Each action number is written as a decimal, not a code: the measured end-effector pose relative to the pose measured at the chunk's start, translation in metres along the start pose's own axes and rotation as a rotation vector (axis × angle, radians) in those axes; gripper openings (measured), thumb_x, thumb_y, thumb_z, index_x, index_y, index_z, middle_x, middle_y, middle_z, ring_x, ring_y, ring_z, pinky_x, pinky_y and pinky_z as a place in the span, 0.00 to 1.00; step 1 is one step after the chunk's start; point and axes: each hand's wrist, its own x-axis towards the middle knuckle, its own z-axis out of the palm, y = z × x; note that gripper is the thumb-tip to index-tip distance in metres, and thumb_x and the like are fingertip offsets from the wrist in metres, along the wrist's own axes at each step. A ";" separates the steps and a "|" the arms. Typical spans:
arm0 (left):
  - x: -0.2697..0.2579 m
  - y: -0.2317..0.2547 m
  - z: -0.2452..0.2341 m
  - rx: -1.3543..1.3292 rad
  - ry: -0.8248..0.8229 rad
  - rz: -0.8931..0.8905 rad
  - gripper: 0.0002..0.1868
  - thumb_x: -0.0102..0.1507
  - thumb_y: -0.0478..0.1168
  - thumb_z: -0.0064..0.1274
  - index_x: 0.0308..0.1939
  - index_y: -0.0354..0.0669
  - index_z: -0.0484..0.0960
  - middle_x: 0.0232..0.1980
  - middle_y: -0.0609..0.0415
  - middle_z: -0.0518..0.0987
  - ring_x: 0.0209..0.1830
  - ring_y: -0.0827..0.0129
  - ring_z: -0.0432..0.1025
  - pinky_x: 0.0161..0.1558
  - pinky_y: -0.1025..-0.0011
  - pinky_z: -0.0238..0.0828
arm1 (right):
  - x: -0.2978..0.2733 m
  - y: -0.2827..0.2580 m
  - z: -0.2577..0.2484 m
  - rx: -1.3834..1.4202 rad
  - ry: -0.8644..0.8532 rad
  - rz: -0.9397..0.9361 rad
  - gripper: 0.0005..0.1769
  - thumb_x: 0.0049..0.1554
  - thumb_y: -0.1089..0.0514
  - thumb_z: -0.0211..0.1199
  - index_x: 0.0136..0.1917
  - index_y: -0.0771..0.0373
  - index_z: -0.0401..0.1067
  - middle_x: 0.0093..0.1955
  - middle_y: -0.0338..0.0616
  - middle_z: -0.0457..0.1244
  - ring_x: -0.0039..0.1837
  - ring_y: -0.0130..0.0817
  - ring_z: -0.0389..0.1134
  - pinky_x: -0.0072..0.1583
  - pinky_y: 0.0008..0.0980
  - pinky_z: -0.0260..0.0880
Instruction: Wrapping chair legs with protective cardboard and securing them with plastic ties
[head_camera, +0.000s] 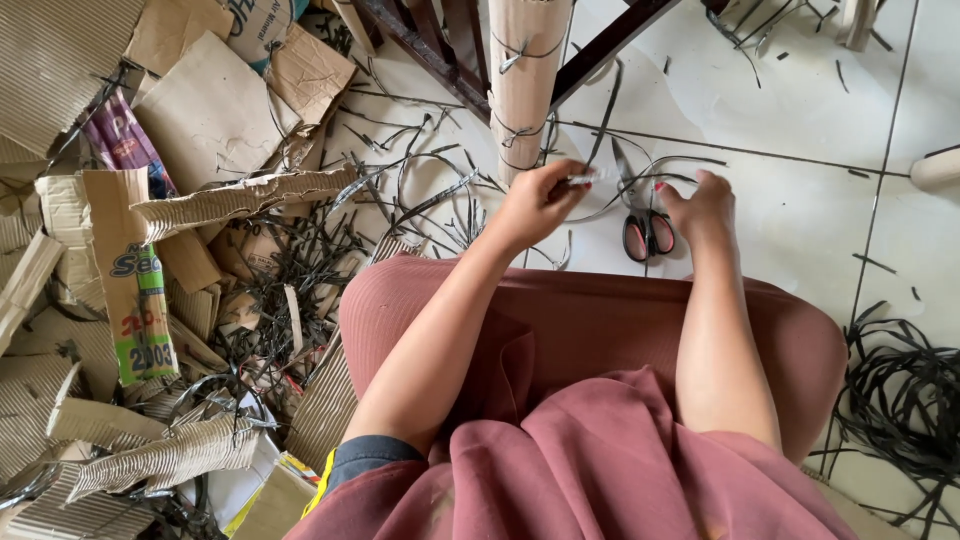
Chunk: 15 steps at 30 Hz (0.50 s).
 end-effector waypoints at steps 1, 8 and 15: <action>0.000 -0.006 0.003 -0.003 0.004 -0.001 0.13 0.64 0.41 0.57 0.53 0.48 0.83 0.28 0.47 0.79 0.31 0.66 0.73 0.41 0.64 0.73 | -0.019 -0.019 -0.018 -0.004 -0.002 -0.003 0.41 0.57 0.37 0.70 0.72 0.68 0.70 0.68 0.63 0.63 0.69 0.59 0.65 0.68 0.53 0.67; 0.004 -0.006 0.009 -0.153 -0.155 -0.126 0.25 0.75 0.48 0.37 0.73 0.40 0.65 0.38 0.49 0.75 0.39 0.64 0.71 0.45 0.59 0.72 | -0.091 -0.103 -0.081 0.875 0.229 -0.524 0.12 0.66 0.70 0.62 0.63 0.67 0.72 0.52 0.50 0.67 0.54 0.35 0.70 0.58 0.34 0.72; 0.002 -0.014 0.011 -0.382 -0.259 -0.161 0.17 0.74 0.44 0.37 0.52 0.39 0.79 0.35 0.57 0.72 0.35 0.73 0.67 0.38 0.74 0.71 | -0.127 -0.153 -0.070 0.930 -0.050 -0.550 0.08 0.64 0.63 0.68 0.57 0.65 0.78 0.46 0.45 0.70 0.47 0.26 0.71 0.51 0.27 0.73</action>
